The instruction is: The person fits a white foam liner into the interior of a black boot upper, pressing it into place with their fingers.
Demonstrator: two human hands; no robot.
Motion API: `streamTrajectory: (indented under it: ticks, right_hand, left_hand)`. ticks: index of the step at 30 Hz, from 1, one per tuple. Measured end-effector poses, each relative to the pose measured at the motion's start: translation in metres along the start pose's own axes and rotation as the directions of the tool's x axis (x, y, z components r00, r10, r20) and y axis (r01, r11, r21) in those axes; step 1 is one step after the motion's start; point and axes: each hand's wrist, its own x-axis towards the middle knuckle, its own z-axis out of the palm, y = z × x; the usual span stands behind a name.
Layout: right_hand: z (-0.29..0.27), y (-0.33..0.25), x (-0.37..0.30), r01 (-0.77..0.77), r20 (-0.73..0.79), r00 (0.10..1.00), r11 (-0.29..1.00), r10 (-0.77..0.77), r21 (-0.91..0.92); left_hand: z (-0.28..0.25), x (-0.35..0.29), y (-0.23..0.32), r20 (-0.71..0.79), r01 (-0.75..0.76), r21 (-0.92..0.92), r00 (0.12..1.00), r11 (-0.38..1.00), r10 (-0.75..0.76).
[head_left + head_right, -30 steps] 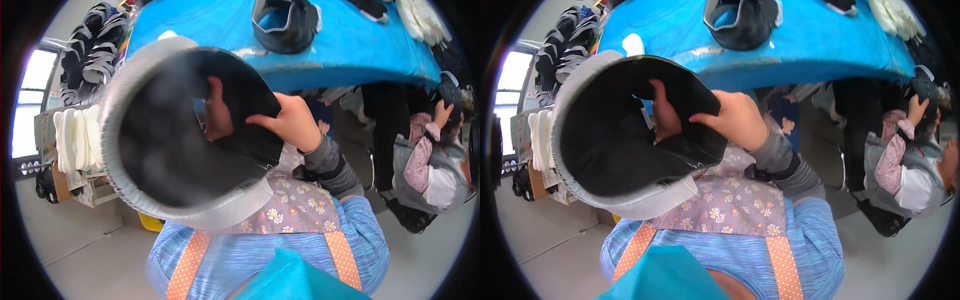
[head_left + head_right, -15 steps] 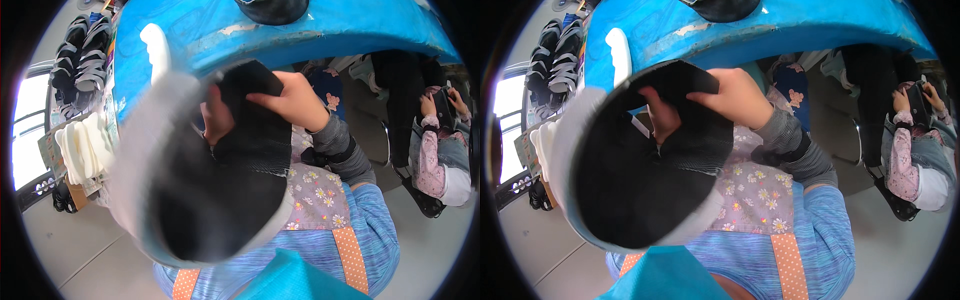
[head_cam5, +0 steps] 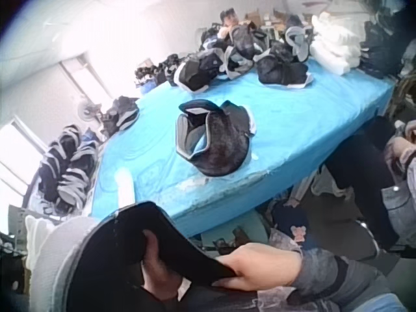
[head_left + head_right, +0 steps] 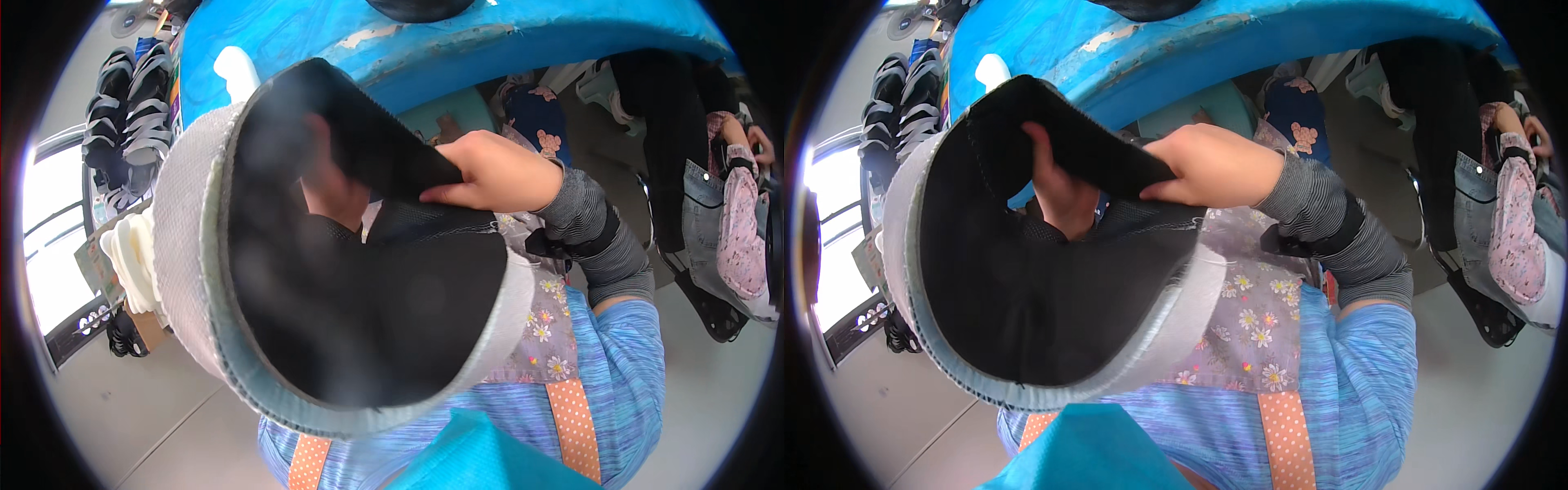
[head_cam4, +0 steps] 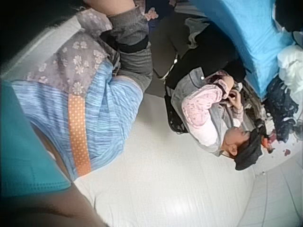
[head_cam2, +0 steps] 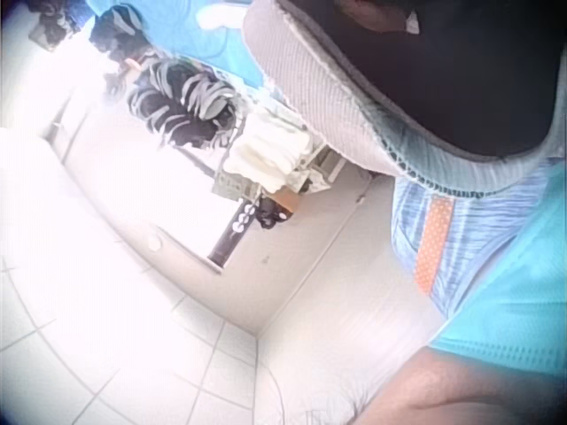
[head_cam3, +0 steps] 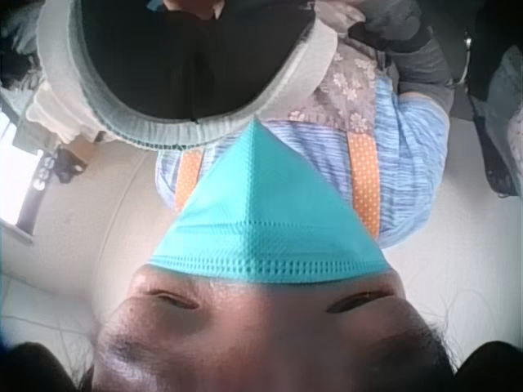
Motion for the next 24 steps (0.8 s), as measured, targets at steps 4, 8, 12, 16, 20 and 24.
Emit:
streamTrajectory:
  ticks: [4,8,12,16,20,24]
  right_hand:
    - [0.001,0.008,-0.002,0.193,0.034,0.981,0.967,-0.19,-0.166]
    - [0.006,0.034,0.001,0.301,0.019,0.953,0.937,-0.303,-0.179]
    - [0.019,0.056,0.003,0.237,0.022,0.969,0.911,-0.244,-0.337]
    - [0.024,0.072,-0.008,0.077,-0.23,0.969,0.996,-0.086,-0.051]
    - [0.004,0.022,-0.025,-0.116,-0.031,0.966,0.533,0.258,0.838]
    - [0.002,0.015,-0.01,0.04,-0.156,0.984,0.758,0.082,0.651]
  left_hand:
    - [0.002,-0.017,0.005,-0.126,0.065,-0.027,0.99,0.998,-0.068]
    - [-0.022,-0.007,0.001,-0.099,0.12,0.025,0.988,0.992,-0.117]
    - [-0.018,-0.008,-0.012,0.039,-0.067,0.208,0.997,0.976,0.061]
    - [-0.015,-0.028,-0.019,0.396,-0.481,0.643,0.875,0.596,0.278]
    - [-0.001,-0.012,-0.023,0.626,-0.691,0.706,0.711,0.155,0.319]
    - [0.027,-0.025,-0.037,0.482,-0.674,0.636,0.728,0.377,0.487]
